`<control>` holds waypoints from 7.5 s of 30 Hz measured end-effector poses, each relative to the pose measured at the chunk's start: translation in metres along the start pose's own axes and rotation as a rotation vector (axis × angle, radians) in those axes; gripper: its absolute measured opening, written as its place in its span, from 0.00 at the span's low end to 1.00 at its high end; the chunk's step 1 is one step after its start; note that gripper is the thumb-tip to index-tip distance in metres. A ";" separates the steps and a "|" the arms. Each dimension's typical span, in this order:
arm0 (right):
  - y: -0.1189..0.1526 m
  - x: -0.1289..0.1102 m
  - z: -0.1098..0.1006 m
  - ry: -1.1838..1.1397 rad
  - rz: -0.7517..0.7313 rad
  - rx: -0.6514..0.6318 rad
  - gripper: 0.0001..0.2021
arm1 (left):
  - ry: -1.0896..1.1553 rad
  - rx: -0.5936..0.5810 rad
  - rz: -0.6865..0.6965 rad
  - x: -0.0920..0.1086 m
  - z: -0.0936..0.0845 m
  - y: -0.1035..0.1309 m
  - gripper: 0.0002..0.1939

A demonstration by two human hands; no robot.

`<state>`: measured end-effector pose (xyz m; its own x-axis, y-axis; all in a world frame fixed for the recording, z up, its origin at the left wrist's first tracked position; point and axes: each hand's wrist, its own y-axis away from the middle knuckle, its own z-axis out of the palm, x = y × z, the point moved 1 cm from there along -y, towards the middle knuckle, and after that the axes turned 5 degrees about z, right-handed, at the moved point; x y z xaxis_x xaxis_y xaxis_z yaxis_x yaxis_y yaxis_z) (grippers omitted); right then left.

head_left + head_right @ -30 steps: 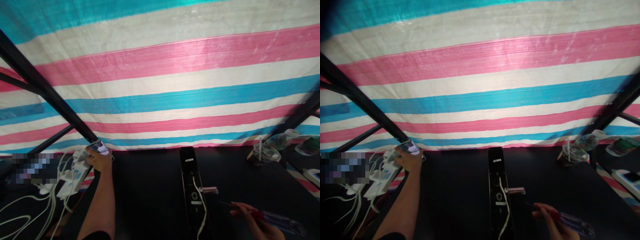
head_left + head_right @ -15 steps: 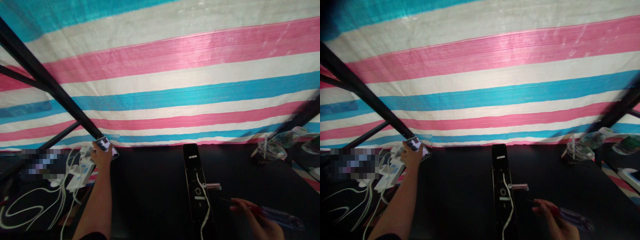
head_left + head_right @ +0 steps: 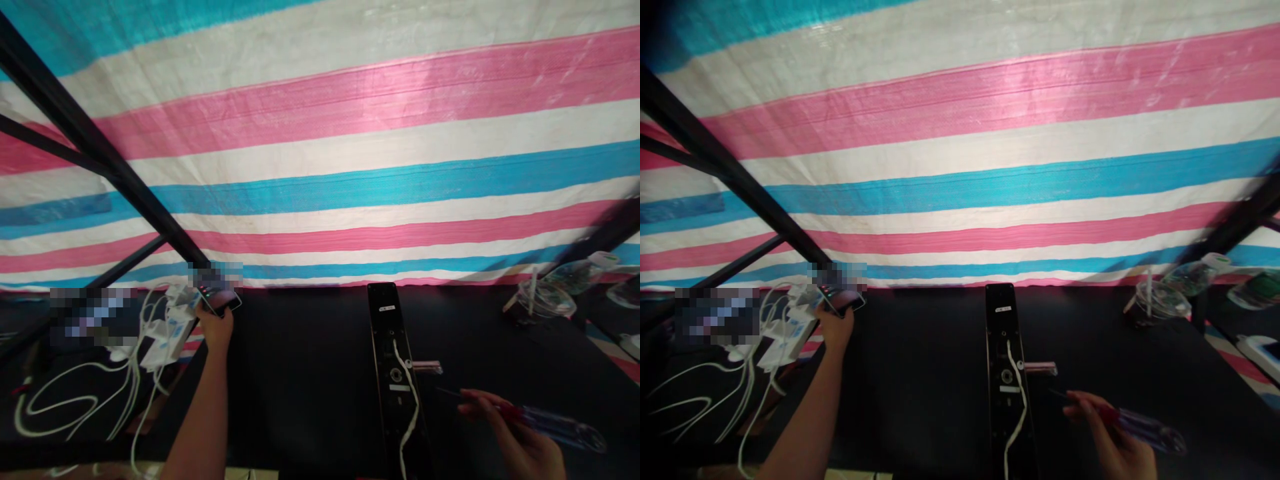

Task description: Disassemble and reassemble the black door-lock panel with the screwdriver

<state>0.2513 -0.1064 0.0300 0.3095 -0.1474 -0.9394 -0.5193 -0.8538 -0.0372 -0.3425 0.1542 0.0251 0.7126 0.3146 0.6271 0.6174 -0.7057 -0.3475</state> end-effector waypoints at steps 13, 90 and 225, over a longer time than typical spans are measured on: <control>0.002 -0.009 0.002 0.012 -0.023 0.003 0.22 | -0.026 0.111 -0.168 0.019 -0.012 -0.025 0.25; -0.097 -0.009 0.056 0.466 -0.302 -0.100 0.15 | 1.011 -0.646 0.053 0.172 0.012 0.370 0.25; -0.119 -0.029 0.181 -0.647 0.179 -0.442 0.24 | 0.693 -0.564 0.425 0.177 0.050 0.179 0.19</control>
<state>0.1595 0.0896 -0.0002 -0.3419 -0.0978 -0.9346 -0.1117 -0.9833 0.1437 -0.0892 0.1151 0.0385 0.3740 -0.3490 0.8593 -0.0215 -0.9295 -0.3682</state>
